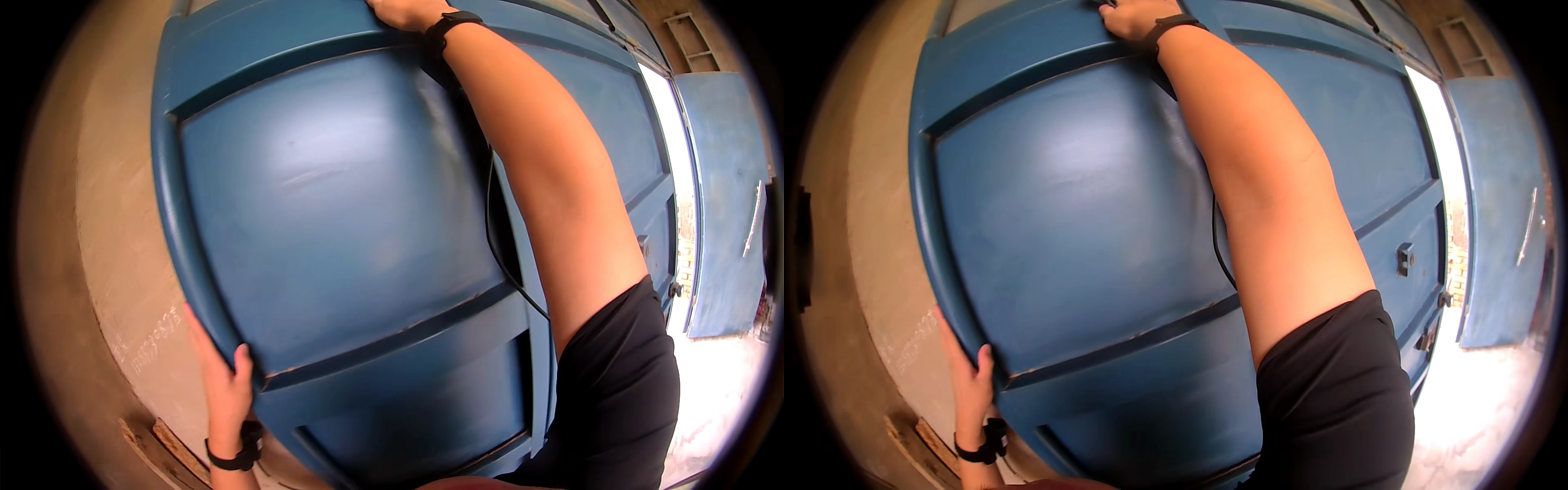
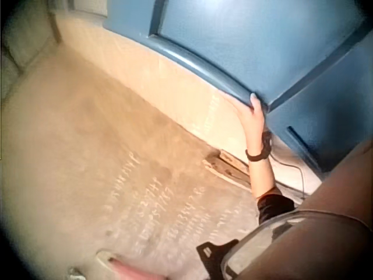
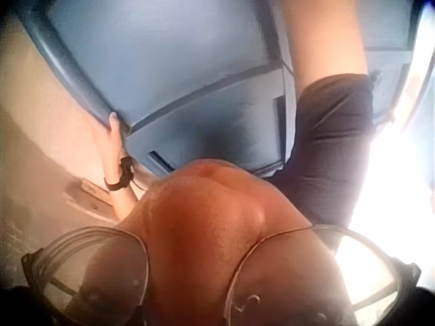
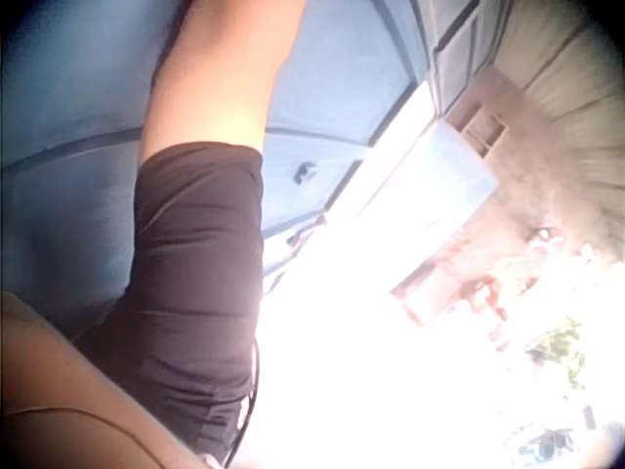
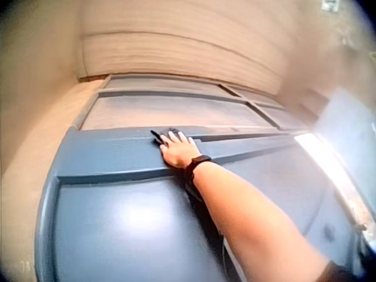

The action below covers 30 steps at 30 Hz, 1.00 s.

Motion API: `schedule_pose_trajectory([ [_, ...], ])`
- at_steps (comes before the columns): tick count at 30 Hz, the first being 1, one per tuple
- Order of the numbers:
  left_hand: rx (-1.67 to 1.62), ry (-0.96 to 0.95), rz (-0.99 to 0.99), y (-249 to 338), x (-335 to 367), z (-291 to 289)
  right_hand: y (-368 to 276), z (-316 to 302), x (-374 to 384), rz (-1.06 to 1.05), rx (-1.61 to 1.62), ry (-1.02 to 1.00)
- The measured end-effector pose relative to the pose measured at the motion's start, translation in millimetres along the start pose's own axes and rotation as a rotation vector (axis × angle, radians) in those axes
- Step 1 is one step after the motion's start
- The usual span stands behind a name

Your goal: The person cleans a blue metal gate by hand using a dark blue cloth, wiping down the panels and frame.

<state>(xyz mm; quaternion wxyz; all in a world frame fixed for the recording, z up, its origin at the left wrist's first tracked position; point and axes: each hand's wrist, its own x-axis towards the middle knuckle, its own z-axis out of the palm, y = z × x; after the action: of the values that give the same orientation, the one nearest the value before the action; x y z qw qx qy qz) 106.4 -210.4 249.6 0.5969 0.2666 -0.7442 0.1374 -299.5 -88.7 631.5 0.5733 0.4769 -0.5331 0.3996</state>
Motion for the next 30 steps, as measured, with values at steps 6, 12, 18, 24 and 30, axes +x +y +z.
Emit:
schedule_pose_trajectory([
  [6,0.114,0.031,-0.009,-35.0,-12.7,-21.5,48.7,-24.9,6.3,-0.085,0.087,-0.091],
  [12,0.155,0.026,-0.027,-46.9,-10.8,-25.8,134.1,3.3,-14.3,-0.050,0.014,-0.005],
  [18,0.218,0.208,-0.034,-61.6,11.5,-23.9,175.6,12.9,-29.2,-0.293,-0.301,0.077],
  [24,0.183,0.332,0.083,94.3,23.9,22.8,164.7,-4.4,-51.8,-0.088,0.079,0.077],
  [30,0.170,-0.015,0.246,249.5,-1.7,85.1,238.5,-2.1,-64.4,-0.113,0.013,0.148],
])
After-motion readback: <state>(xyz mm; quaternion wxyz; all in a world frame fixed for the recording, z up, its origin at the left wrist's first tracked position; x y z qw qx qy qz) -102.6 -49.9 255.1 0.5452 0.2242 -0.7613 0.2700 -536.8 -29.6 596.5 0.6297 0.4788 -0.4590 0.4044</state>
